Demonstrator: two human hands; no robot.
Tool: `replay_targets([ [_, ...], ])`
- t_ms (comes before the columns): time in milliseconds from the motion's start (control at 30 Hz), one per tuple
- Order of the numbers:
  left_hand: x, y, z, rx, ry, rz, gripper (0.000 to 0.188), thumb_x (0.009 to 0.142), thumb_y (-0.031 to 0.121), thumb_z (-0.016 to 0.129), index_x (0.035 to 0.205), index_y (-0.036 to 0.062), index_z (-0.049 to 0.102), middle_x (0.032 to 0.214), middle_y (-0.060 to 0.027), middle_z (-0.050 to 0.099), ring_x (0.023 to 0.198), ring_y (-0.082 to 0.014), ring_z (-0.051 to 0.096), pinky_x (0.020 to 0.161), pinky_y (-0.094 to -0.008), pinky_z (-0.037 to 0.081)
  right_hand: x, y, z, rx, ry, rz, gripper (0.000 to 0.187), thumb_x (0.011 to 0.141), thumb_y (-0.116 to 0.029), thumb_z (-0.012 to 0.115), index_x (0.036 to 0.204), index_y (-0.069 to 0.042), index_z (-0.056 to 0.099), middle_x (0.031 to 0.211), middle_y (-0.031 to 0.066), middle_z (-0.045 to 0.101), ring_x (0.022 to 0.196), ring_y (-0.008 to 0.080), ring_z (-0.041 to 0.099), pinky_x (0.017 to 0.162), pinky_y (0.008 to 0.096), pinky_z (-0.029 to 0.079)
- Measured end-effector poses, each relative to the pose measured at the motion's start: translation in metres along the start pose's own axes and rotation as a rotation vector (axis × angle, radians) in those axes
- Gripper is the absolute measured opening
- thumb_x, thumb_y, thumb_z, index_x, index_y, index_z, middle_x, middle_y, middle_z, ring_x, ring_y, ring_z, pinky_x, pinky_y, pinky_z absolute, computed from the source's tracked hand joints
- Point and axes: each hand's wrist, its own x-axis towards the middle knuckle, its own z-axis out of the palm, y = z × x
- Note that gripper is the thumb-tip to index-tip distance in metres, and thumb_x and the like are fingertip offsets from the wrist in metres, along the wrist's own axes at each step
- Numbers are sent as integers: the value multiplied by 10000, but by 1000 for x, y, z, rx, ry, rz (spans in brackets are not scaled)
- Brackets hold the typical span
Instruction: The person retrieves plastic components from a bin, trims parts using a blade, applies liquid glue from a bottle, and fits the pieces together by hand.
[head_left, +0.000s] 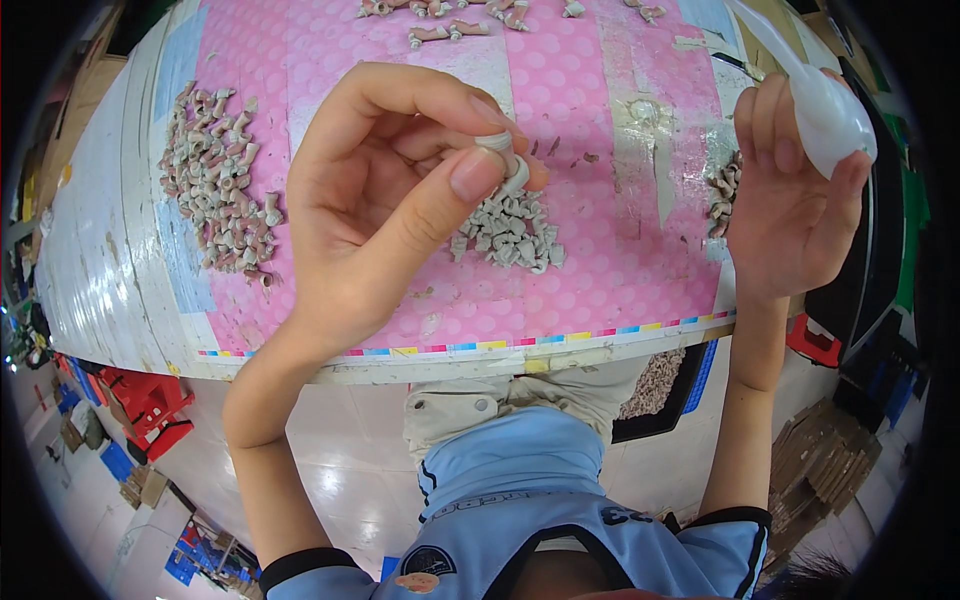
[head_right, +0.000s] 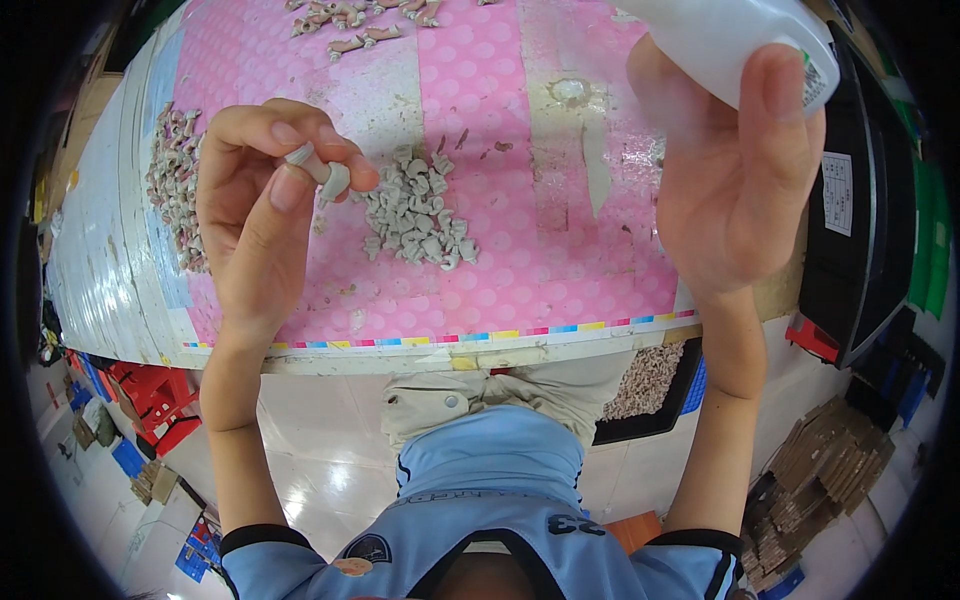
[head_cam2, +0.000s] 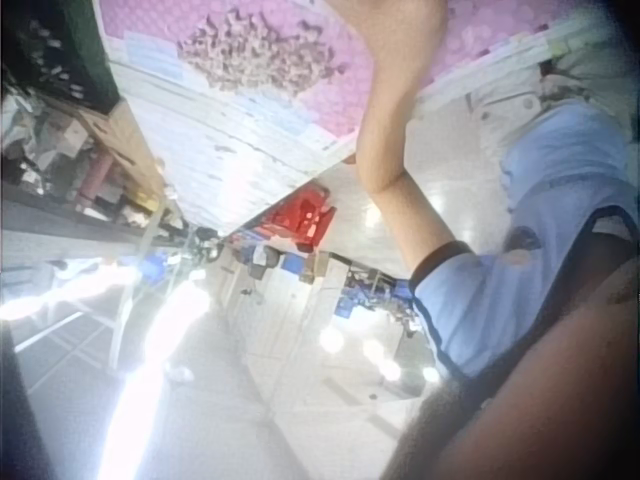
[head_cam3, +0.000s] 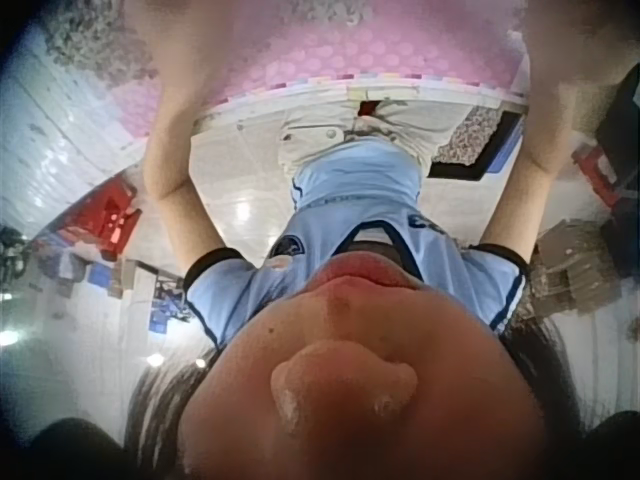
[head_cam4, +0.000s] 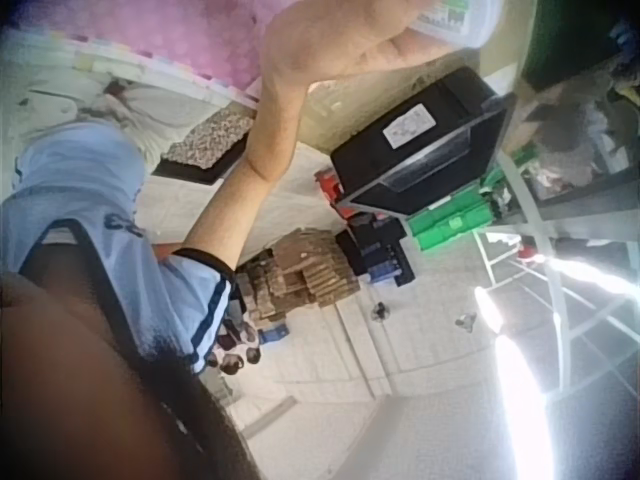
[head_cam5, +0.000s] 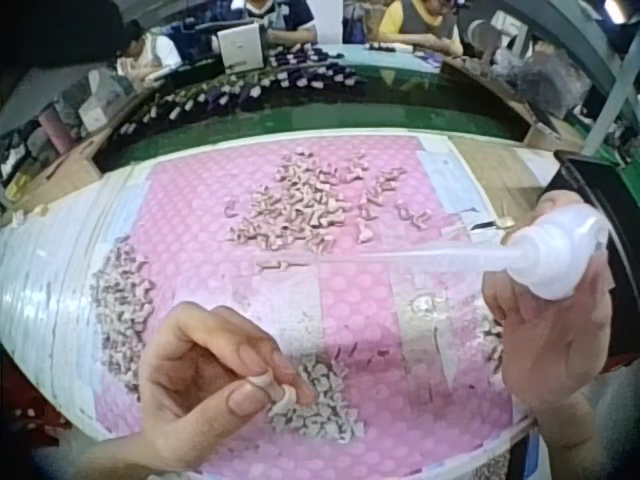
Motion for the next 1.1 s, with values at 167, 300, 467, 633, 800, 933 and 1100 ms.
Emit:
replay_targets([
  [167, -1, -2, 0, 24, 19, 23, 155, 798, 93, 470, 935, 41, 417, 894, -120, 486, 724, -211, 531, 649, -307, 429, 0, 6, -6, 5, -174, 91, 423, 853, -350, 295, 1042, 5, 425, 688, 6, 384, 628, 94, 334, 582, 245, 279],
  [300, 1, -4, 0, 61, 8, 87, 165, 787, 72, 477, 934, 30, 414, 886, -124, 484, 736, -203, 520, 667, -309, 427, -4, 9, 1, 52, -204, 105, 410, 839, -345, 310, 1016, 2, 439, 694, 14, 398, 622, 86, 353, 571, 233, 297],
  [467, 1, -4, 0, 58, 12, 86, 222, 763, 40, 499, 965, 12, 412, 897, -121, 474, 769, -188, 506, 689, -307, 420, -6, 6, 6, 65, -269, 151, 416, 835, -352, 311, 993, 11, 437, 697, 20, 398, 616, 97, 356, 560, 230, 294],
  [633, -1, -7, 0, 135, 10, 126, 340, 702, -58, 551, 1009, -15, 410, 948, -105, 453, 867, -151, 484, 709, -267, 424, -6, 7, 6, 73, -243, 190, 409, 833, -349, 322, 973, 17, 435, 696, 26, 393, 614, 104, 352, 562, 232, 294],
  [800, -2, -1, 3, 210, 33, 113, 316, 718, -66, 540, 1014, -37, 433, 918, -115, 501, 844, -155, 524, 726, -264, 436, -7, 9, 9, 70, -212, 224, 388, 832, -334, 332, 952, 20, 435, 691, 28, 387, 611, 105, 341, 571, 238, 289],
  [933, -2, 1, 4, 299, 18, 130, 290, 736, -47, 533, 1012, -52, 441, 884, -127, 544, 784, -167, 557, 722, -266, 441, -6, 11, 7, 101, -219, 241, 352, 831, -326, 343, 878, 8, 446, 677, 25, 389, 602, 101, 333, 577, 242, 281],
  [1100, -2, 2, 5, 257, -4, 105, 280, 740, -43, 532, 1004, -60, 442, 885, -122, 517, 784, -166, 550, 707, -261, 447, -5, 12, 7, 80, -211, 241, 341, 829, -329, 350, 830, -4, 454, 666, 22, 390, 591, 99, 328, 573, 242, 278],
])
